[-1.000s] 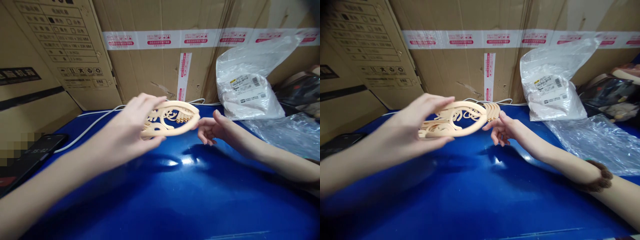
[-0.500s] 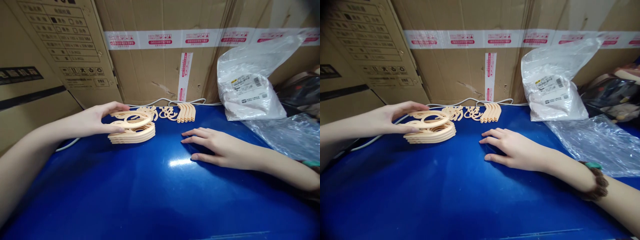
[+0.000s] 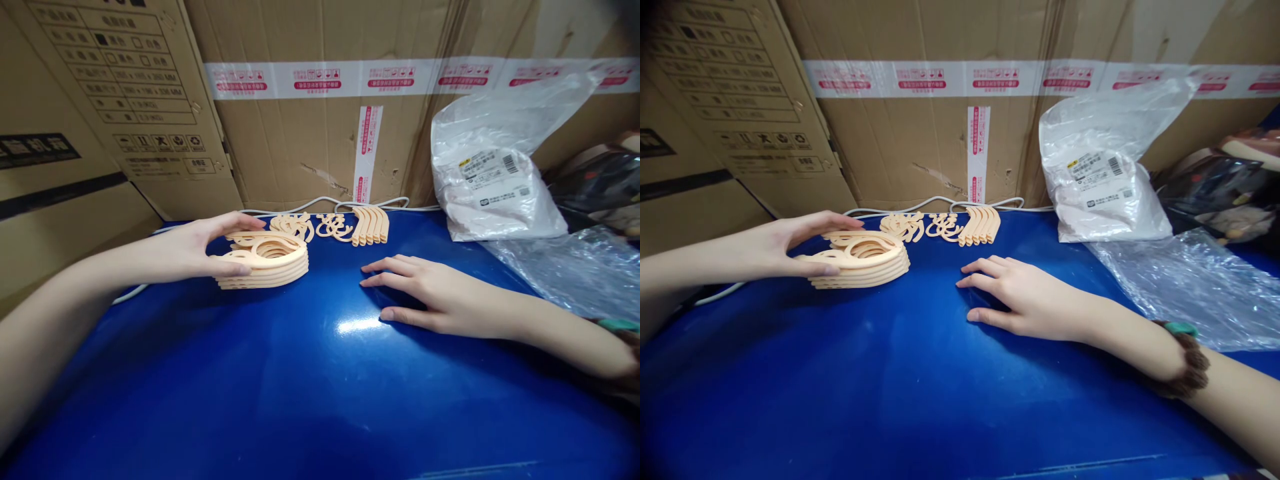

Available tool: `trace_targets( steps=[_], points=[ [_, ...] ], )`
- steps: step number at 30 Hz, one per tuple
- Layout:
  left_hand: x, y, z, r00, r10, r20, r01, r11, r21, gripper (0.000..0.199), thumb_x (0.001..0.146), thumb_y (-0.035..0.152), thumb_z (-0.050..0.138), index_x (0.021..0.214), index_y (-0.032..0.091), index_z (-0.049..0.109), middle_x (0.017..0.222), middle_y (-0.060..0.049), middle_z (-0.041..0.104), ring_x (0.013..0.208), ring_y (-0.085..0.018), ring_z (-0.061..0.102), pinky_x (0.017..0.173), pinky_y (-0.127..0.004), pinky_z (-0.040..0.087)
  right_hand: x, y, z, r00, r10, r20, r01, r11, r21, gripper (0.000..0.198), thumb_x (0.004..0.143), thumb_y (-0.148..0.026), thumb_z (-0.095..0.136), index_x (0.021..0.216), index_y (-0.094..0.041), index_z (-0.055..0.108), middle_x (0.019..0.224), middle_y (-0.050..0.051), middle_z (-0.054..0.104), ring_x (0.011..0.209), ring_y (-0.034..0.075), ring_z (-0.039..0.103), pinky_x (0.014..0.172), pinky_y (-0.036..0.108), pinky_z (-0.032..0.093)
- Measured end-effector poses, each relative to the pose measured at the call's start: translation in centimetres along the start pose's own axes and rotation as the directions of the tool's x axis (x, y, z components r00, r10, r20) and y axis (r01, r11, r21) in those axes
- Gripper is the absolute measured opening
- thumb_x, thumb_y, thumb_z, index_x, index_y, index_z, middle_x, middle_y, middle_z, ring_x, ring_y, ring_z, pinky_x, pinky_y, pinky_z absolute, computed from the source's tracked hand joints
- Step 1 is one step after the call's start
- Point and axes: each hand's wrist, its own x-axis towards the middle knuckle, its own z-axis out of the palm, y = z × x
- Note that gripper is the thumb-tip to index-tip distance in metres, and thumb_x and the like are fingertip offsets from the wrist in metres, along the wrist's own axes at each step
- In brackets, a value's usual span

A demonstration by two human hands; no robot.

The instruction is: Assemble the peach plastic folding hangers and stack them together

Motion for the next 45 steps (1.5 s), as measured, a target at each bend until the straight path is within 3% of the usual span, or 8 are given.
trace_targets(
  steps=[7,14,27,45],
  points=[
    [0.20,0.14,0.15,1.000,0.015,0.020,-0.016,1.000,0.021,0.051,0.088,0.052,0.056,0.133,0.028,0.046,0.134,0.001,0.055,0.115,-0.025,0.056,0.099,-0.049,0.045,-0.04,-0.02,0.02,1.000,-0.005,0.001,0.005,1.000,-0.008,0.047,0.094,-0.048,0.046,0.131,-0.021,0.055,0.136,0.010,0.052,0.120,0.026,0.051,0.103,0.045,0.040],
    [0.10,0.87,-0.30,0.990,-0.068,0.126,0.065,0.997,0.032,0.067,0.082,0.058,0.060,0.137,0.026,0.040,0.141,0.000,0.050,0.124,-0.029,0.049,0.101,-0.039,0.042,0.01,0.04,0.11,1.000,-0.012,-0.009,0.012,1.000,-0.021,0.046,0.094,-0.049,0.046,0.130,-0.021,0.055,0.135,0.010,0.053,0.119,0.026,0.053,0.101,0.045,0.042],
    [0.29,0.15,0.05,0.993,-0.090,0.073,0.085,0.994,0.065,0.071,0.074,0.063,0.061,0.136,0.033,0.046,0.140,-0.001,0.052,0.123,-0.032,0.052,0.100,-0.039,0.045,0.12,-0.06,0.08,1.000,-0.004,0.006,0.004,0.999,-0.038,0.047,0.094,-0.049,0.045,0.131,-0.021,0.055,0.137,0.010,0.052,0.119,0.025,0.053,0.101,0.045,0.042],
    [0.37,-0.09,0.11,0.989,-0.111,0.098,0.105,0.993,0.061,0.072,0.073,0.065,0.061,0.137,0.036,0.042,0.141,0.003,0.050,0.126,-0.029,0.050,0.104,-0.037,0.043,0.01,-0.11,0.14,1.000,-0.008,-0.005,0.008,0.999,-0.038,0.047,0.094,-0.048,0.045,0.130,-0.020,0.055,0.136,0.010,0.052,0.122,0.024,0.050,0.104,0.042,0.041]
  ],
)
